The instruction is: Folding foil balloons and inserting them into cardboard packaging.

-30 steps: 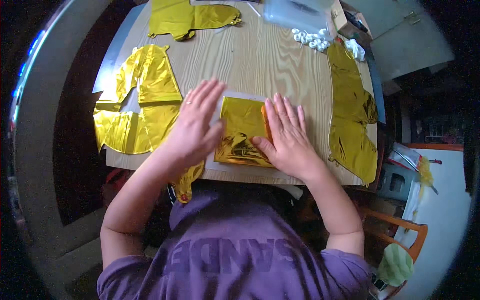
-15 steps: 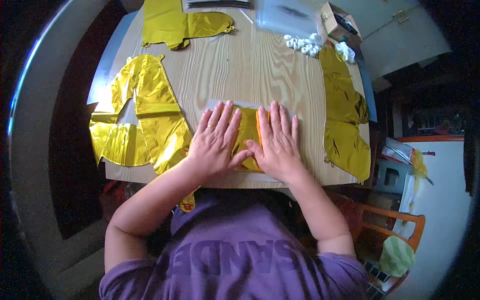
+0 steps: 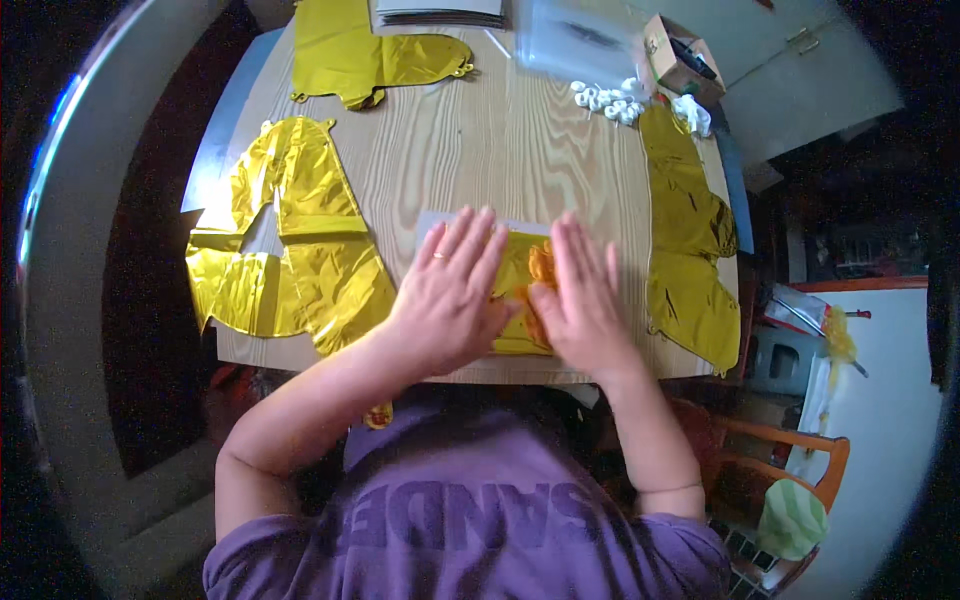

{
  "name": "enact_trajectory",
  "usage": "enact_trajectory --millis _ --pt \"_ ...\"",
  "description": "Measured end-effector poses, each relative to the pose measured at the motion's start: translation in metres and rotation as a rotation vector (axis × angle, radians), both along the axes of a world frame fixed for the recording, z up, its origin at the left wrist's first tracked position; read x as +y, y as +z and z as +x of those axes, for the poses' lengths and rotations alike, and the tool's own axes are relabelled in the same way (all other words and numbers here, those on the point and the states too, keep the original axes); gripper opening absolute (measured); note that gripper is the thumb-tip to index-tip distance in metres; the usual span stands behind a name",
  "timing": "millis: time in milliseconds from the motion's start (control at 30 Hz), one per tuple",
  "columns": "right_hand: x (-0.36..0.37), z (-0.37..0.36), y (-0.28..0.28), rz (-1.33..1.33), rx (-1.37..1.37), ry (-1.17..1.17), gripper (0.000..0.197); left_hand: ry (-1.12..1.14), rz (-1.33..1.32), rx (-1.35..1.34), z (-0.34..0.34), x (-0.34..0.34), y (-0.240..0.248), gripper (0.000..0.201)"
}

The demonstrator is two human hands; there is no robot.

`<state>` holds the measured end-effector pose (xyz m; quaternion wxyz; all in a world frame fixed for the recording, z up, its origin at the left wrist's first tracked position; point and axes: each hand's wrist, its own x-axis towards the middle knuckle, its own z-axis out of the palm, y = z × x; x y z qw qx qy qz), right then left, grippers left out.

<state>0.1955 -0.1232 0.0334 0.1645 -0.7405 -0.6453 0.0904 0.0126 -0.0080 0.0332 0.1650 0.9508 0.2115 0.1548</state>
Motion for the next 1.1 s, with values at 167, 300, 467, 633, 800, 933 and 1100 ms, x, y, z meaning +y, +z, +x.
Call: enact_trajectory --millis 167,300,467,633,800,933,1100 --pt "-0.004 -0.012 -0.022 -0.121 -0.141 -0.015 0.081 -0.014 0.066 0.000 0.009 -0.005 -0.037 0.084" --pt "-0.005 -0.013 -0.026 -0.091 -0.128 -0.022 0.084 -0.031 0.082 0.010 0.003 -0.001 -0.038 0.087" --pt "-0.005 -0.010 -0.022 -0.126 -0.070 -0.006 0.087 -0.057 0.035 0.077 0.003 0.000 -0.027 0.089" --pt "0.005 0.034 0.001 -0.205 0.414 0.068 0.082 -0.056 -0.004 0.151 0.002 0.001 -0.022 0.092" --pt "0.123 0.144 0.054 0.070 0.717 -0.133 0.035 -0.024 -0.055 0.156 0.002 0.002 -0.020 0.092" --pt "0.252 0.264 0.003 0.125 0.476 -0.439 0.042 -0.089 -0.302 0.106 0.005 0.012 -0.009 0.089" --pt "0.323 0.243 0.001 -0.167 -0.027 -0.735 0.078 -0.052 -0.482 0.090 -0.009 0.013 -0.006 0.085"
